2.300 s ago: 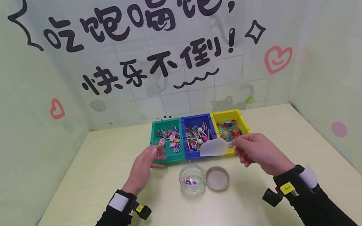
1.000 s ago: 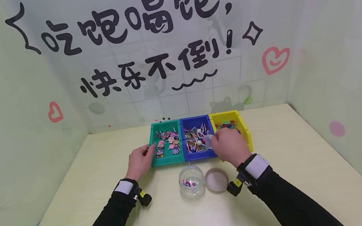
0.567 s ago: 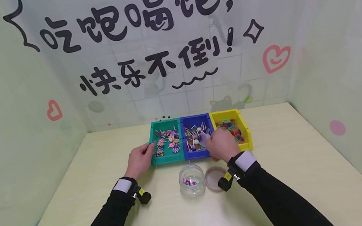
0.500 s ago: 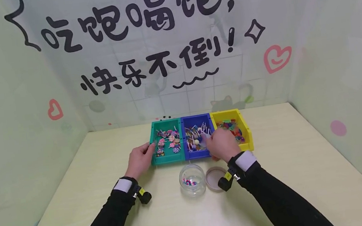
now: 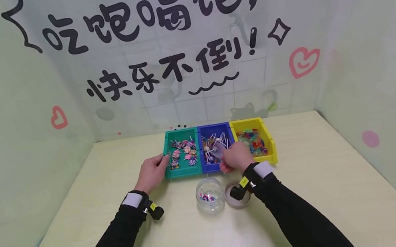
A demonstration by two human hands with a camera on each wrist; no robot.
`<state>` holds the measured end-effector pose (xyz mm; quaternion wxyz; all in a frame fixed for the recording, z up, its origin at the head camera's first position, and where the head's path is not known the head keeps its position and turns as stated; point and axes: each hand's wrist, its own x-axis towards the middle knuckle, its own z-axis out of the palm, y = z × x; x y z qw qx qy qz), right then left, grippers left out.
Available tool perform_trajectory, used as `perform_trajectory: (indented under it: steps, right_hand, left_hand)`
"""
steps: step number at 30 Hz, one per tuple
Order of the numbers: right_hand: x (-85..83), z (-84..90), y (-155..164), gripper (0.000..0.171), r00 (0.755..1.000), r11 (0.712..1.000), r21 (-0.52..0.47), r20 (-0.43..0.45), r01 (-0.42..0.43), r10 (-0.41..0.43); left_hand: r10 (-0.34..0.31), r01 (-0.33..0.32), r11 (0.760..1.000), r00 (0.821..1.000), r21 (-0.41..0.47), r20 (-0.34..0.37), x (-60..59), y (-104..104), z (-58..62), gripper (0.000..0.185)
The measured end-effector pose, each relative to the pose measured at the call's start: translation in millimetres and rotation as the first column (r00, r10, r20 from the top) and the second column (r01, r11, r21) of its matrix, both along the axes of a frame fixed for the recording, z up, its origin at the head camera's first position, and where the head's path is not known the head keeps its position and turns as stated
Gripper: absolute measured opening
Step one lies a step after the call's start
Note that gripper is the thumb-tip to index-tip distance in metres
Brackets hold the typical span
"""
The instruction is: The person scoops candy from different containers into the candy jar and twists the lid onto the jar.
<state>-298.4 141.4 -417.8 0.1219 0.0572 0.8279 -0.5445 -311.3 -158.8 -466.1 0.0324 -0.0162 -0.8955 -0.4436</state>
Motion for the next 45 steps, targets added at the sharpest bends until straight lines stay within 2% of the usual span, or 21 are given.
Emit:
perform_trajectory:
  steps: [4,8,11,16,25,30,40,45]
  right_hand:
    - [-7.7,-4.5,-11,0.032,0.996,0.988,-0.144,0.072,0.062,-0.052]
    - [-13.7,-5.9,-18,0.034,0.990,0.958,-0.276,0.132,0.083,-0.048]
    - [-14.6,-7.5,-18,0.032,0.987,0.939,-0.331,0.154,0.093,-0.044]
    - [-14.5,-12.6,-17,0.032,0.985,0.933,-0.348,0.170,0.096,-0.038]
    - [-21.1,-21.9,-17,0.034,0.986,0.896,-0.426,0.152,0.125,-0.065]
    - [-10.9,-23.7,-10,0.038,0.985,0.891,-0.434,0.157,0.134,-0.072]
    - [8.6,-26.0,0,0.039,0.987,0.892,-0.437,0.147,0.120,-0.061]
    - [16.0,-27.2,7,0.041,0.992,0.899,-0.431,0.126,0.078,-0.025]
  left_hand:
    - [-0.009,0.009,1.000,1.000,-0.015,0.009,-0.6,-1,2.0,0.038]
    - [-0.004,0.004,1.000,1.000,-0.016,0.000,-0.4,-2,2.3,0.042]
    - [-0.006,0.006,1.000,1.000,-0.012,-0.009,-0.3,-1,1.7,0.041]
    - [-0.002,0.002,1.000,1.000,-0.011,-0.006,0.4,-3,0.9,0.039]
    - [-0.004,0.004,1.000,1.000,-0.013,-0.001,0.8,-3,1.5,0.040]
    - [-0.005,0.004,1.000,1.000,-0.028,-0.013,0.8,1,-0.4,0.045]
    - [0.010,-0.010,1.000,1.000,-0.018,0.005,1.0,2,-2.1,0.041]
    - [0.015,-0.015,1.000,1.000,-0.012,-0.007,1.6,2,-1.6,0.037]
